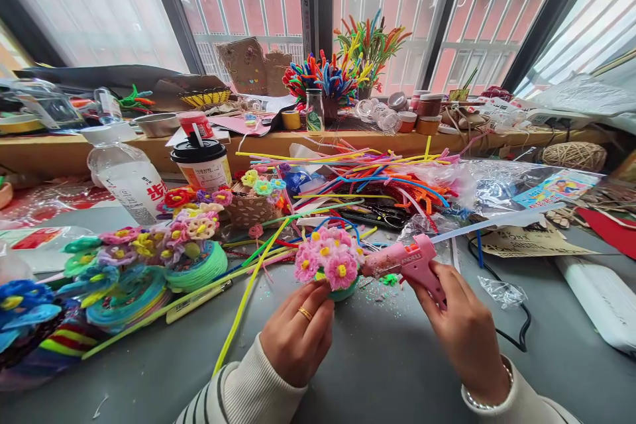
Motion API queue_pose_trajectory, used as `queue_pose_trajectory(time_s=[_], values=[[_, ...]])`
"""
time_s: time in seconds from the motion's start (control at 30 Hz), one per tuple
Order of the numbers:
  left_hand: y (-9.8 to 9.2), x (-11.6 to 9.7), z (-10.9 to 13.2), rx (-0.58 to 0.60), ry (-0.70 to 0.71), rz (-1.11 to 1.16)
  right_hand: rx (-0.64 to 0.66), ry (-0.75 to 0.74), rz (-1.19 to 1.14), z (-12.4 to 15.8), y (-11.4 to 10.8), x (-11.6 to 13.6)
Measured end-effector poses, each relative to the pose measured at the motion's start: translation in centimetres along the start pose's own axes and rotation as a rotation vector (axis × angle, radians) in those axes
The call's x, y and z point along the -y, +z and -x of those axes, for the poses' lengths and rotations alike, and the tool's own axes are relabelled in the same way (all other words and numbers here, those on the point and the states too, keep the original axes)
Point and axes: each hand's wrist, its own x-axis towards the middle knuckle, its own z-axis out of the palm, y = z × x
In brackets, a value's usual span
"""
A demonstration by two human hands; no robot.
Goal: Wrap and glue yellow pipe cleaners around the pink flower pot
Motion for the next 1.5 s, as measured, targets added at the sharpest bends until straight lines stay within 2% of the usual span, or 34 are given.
queue_pose_trajectory(time_s=[0.33,0.5,0.63,0.73,0.8,0.87,0.97,1.03,1.13,1.17,1.2,1.3,1.37,1.5], values=[[0.0,0.0,-0.2,0.02,-0.001,0.009,-0.053,-0.011,0.0,-0.2,-0.1,0.1],[-0.2,0.0,0.2,0.017,0.0,0.032,-0.099,0.156,0.001,-0.6,-0.5,-0.5],[-1.1,0.0,0.7,0.005,-0.004,0.111,-0.064,0.269,0.006,-1.1,-0.7,-1.8],[-2.0,-0.9,0.8,0.003,-0.044,0.216,-0.04,0.305,0.064,-1.1,-0.5,-2.7],[-2.4,-2.2,0.5,0.027,-0.104,0.326,-0.05,0.3,0.071,-1.0,-0.3,-3.0],[-2.4,-4.1,-0.1,0.051,-0.221,0.466,-0.045,0.267,0.019,-0.8,-0.1,-2.9],[-1.4,-7.1,-1.4,0.162,-0.412,0.828,-0.017,0.166,-0.115,-1.0,0.3,-2.3],[-0.1,-8.6,-2.5,0.302,-0.638,1.095,-0.023,0.091,-0.139,-1.5,0.7,-1.8],[2.1,-9.9,-4.5,0.467,-1.083,1.711,-0.02,0.005,-0.034,-2.3,1.5,-1.1],[2.8,-10.1,-5.1,0.464,-1.205,1.849,-0.012,-0.024,0.008,-2.6,1.8,-1.0],[3.4,-10.2,-5.6,0.41,-1.28,1.938,-0.007,-0.055,0.042,-2.8,2.1,-0.8],[4.7,-10.1,-6.3,0.171,-1.341,2.059,-0.015,-0.1,0.075,-3.3,2.7,-0.7],[5.1,-9.8,-6.2,0.081,-1.316,2.106,-0.023,-0.046,0.068,-3.4,2.9,-0.7],[5.3,-9.3,-5.6,0.127,-1.247,2.218,-0.049,0.021,0.063,-3.2,2.9,-1.1]])
